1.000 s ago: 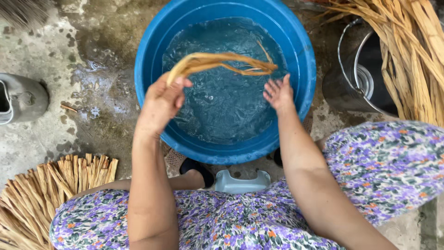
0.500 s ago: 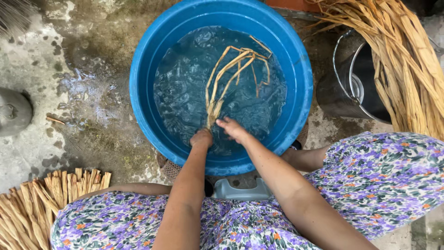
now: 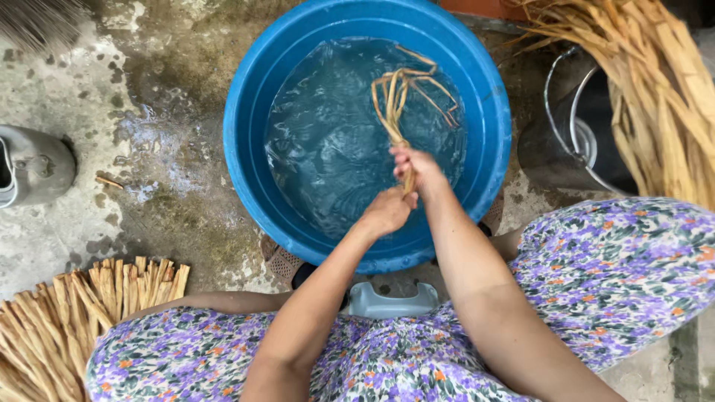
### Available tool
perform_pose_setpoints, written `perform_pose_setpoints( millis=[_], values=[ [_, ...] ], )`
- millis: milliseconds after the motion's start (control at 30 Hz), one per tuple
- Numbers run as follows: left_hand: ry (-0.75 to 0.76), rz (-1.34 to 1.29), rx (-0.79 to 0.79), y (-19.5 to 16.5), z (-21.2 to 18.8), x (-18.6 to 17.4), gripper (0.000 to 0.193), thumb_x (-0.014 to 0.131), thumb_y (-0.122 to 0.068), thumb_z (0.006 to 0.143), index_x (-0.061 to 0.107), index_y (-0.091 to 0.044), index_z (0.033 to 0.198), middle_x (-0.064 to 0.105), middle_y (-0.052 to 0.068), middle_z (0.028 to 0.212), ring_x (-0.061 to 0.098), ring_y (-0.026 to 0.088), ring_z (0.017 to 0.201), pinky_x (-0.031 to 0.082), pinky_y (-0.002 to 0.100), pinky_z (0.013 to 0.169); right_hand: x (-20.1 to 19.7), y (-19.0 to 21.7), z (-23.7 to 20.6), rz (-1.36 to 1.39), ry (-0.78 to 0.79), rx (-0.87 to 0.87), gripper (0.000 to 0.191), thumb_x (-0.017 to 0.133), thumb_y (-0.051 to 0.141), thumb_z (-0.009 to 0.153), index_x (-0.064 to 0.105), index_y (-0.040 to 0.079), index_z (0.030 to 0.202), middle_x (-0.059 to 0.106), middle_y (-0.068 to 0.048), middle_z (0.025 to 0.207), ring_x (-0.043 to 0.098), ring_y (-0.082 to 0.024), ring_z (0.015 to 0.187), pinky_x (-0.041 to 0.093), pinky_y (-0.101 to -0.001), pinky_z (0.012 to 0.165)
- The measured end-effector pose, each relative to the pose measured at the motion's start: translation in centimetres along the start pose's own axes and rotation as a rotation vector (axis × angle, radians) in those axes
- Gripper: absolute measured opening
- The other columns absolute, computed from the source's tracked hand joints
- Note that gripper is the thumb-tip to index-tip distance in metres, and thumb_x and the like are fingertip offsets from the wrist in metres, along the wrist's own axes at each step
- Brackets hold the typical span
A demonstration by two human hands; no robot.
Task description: The person repeatedly dips bundles of dried sticks into a blue basin of water, agitates them, and then removes them to place on a metal bucket. The person also ties a bundle of sticks together using a thin strip.
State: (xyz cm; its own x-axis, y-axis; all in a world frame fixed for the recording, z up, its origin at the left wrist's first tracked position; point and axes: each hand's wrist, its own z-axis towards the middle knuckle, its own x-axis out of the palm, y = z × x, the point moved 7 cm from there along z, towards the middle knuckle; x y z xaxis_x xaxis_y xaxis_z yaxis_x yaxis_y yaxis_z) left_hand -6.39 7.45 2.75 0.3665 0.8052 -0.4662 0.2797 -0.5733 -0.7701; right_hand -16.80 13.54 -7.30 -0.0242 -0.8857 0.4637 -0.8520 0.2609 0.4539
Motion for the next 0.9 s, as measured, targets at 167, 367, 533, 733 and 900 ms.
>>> perform_pose_setpoints(
  millis=[167,367,533,733,900],
  values=[
    [0.002,-0.289,0.176,-9.5,-8.4,-8.2,0.032,0.054,-0.035,0.104,0.068,-0.007,0.099,0.067,0.008,0.082,0.063,0.021,0.077,0.050,0.035,0.071,-5.7,8.7,-2.0,0.296,-0.174,-0.188,0.026,0.058,0.028,0.096,0.061,0.006,0.110,0.053,-0.002,0.075,0.053,-0.017,0.058,0.053,-0.0391,0.060],
    [-0.215,-0.740,0.147,-9.3,-14.0,-19.6,0.024,0.058,-0.031,0.106,0.069,-0.010,0.101,0.052,-0.001,0.074,0.042,0.008,0.059,0.033,0.026,0.050,-6.2,7.7,-4.6,0.295,-0.271,-0.189,0.057,0.051,0.049,0.097,0.043,0.006,0.134,0.059,-0.016,0.115,0.065,-0.030,0.092,0.055,-0.0468,0.080],
    [-0.464,-0.974,0.119,-2.9,-8.3,-21.1,0.025,0.052,-0.034,0.108,0.065,-0.013,0.104,0.062,-0.002,0.079,0.053,0.008,0.061,0.044,0.024,0.051,2.5,4.4,-6.4,-0.089,0.073,-0.184,0.073,0.056,0.052,0.097,0.043,0.002,0.149,0.065,-0.022,0.136,0.071,-0.034,0.113,0.058,-0.0466,0.092],
    [-0.437,-1.370,-0.005,4.9,2.1,-11.2,0.023,0.049,-0.030,0.108,0.065,-0.013,0.108,0.061,0.003,0.084,0.055,0.015,0.072,0.046,0.031,0.060,10.3,2.1,-8.6,-0.769,0.097,-0.582,0.054,0.053,0.039,0.103,0.057,0.008,0.145,0.071,-0.015,0.132,0.070,-0.028,0.117,0.054,-0.0415,0.093],
    [-0.334,-1.647,-0.049,5.3,6.0,-6.1,0.023,0.054,-0.025,0.106,0.070,-0.010,0.109,0.067,0.004,0.094,0.061,0.017,0.087,0.055,0.035,0.081,10.9,1.7,-10.3,-1.296,-0.179,-0.815,0.055,0.048,0.033,0.102,0.042,0.009,0.151,0.066,-0.026,0.125,0.063,-0.043,0.112,0.050,-0.0493,0.093]
  ],
)
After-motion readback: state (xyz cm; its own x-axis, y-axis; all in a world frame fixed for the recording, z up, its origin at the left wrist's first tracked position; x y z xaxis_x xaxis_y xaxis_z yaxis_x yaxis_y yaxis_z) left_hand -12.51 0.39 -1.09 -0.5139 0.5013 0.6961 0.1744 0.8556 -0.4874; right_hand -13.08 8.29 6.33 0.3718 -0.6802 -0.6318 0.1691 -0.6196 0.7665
